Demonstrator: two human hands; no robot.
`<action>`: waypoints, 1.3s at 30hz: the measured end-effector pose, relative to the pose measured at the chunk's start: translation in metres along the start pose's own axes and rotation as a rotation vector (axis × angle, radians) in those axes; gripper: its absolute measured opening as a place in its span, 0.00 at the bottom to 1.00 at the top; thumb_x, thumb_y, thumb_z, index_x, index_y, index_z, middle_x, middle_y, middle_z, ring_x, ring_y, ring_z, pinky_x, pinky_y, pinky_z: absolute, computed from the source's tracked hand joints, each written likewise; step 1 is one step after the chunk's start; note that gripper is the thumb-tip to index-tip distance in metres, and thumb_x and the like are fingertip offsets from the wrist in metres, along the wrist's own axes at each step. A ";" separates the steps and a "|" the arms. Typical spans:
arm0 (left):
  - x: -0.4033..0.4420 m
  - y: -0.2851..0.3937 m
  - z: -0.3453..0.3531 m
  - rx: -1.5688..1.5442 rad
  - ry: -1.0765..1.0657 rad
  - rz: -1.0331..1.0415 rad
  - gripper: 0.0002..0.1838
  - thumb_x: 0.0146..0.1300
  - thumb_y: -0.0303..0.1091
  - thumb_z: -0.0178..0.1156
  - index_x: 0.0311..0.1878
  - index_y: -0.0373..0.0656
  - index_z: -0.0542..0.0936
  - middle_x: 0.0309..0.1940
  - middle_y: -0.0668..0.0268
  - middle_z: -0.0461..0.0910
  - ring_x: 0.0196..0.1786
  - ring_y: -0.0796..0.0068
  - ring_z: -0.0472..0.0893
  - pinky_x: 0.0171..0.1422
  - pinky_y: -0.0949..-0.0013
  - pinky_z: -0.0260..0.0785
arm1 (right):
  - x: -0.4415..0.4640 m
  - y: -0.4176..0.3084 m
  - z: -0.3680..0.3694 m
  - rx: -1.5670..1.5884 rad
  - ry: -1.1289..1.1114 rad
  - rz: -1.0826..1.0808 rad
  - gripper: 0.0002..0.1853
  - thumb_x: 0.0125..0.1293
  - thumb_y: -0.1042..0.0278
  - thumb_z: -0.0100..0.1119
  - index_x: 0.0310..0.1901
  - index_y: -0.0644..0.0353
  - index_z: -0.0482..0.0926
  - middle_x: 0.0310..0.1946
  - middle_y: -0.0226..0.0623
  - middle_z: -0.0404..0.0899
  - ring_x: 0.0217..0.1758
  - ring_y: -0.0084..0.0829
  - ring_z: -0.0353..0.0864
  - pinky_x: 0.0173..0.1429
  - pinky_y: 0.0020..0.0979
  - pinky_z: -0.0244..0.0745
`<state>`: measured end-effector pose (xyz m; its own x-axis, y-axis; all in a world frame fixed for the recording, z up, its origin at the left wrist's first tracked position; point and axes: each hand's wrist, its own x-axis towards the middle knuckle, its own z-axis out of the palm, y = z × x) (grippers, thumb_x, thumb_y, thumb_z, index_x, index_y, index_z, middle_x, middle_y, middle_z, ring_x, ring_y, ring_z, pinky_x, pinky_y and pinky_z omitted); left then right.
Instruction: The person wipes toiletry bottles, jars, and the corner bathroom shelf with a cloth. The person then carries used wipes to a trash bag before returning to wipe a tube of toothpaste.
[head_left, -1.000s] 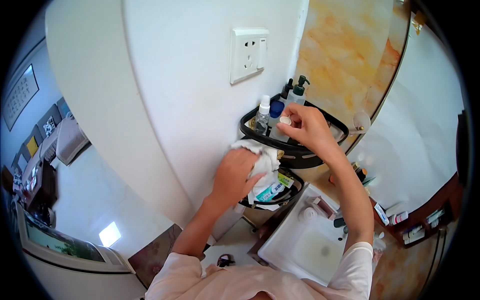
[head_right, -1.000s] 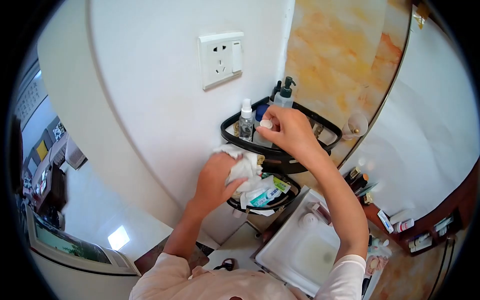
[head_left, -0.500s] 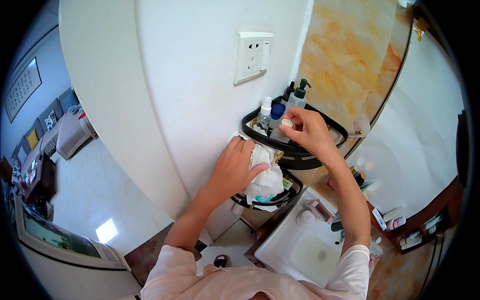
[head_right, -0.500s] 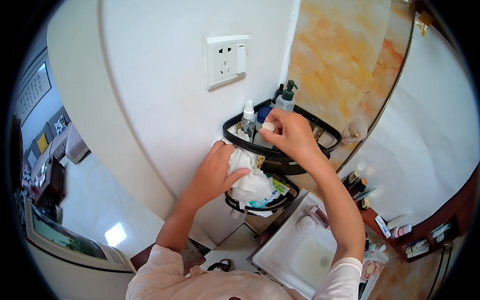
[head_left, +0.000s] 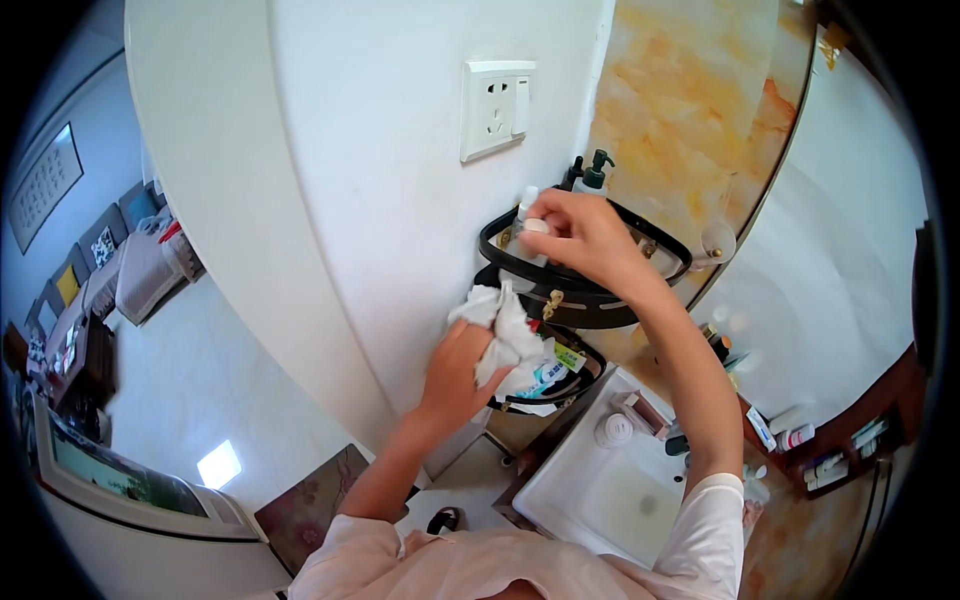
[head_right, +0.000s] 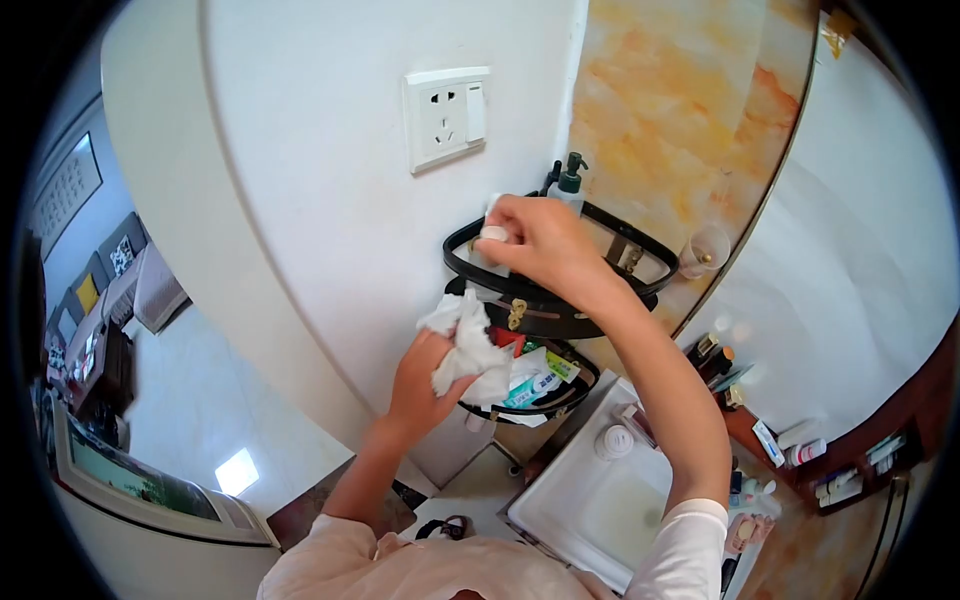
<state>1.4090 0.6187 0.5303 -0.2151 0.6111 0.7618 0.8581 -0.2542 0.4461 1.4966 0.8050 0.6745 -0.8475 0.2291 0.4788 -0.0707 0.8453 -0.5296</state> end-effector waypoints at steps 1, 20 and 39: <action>-0.007 0.002 0.000 -0.087 0.044 -0.033 0.21 0.54 0.31 0.66 0.49 0.34 0.72 0.47 0.51 0.75 0.50 0.51 0.74 0.55 0.59 0.67 | 0.006 -0.003 0.005 -0.030 -0.016 -0.024 0.10 0.59 0.68 0.63 0.34 0.65 0.73 0.18 0.28 0.72 0.22 0.16 0.69 0.26 0.22 0.65; -0.024 0.063 0.013 -1.501 0.106 -0.821 0.24 0.65 0.32 0.58 0.62 0.37 0.66 0.55 0.64 0.73 0.57 0.73 0.73 0.61 0.69 0.65 | -0.143 -0.054 0.055 -0.418 0.129 -0.489 0.27 0.47 0.63 0.70 0.53 0.49 0.78 0.60 0.49 0.70 0.54 0.47 0.75 0.52 0.39 0.75; 0.079 0.044 0.044 -0.005 0.253 0.282 0.15 0.58 0.23 0.57 0.50 0.38 0.76 0.49 0.57 0.79 0.54 0.59 0.78 0.69 0.50 0.54 | -0.122 0.031 -0.014 -0.496 0.356 -0.340 0.34 0.40 0.79 0.62 0.56 0.53 0.76 0.47 0.47 0.75 0.51 0.47 0.74 0.57 0.43 0.66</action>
<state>1.4504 0.6886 0.5890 -0.0800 0.3120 0.9467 0.8981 -0.3895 0.2043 1.6049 0.8101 0.6094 -0.5908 -0.0147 0.8067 0.0192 0.9993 0.0323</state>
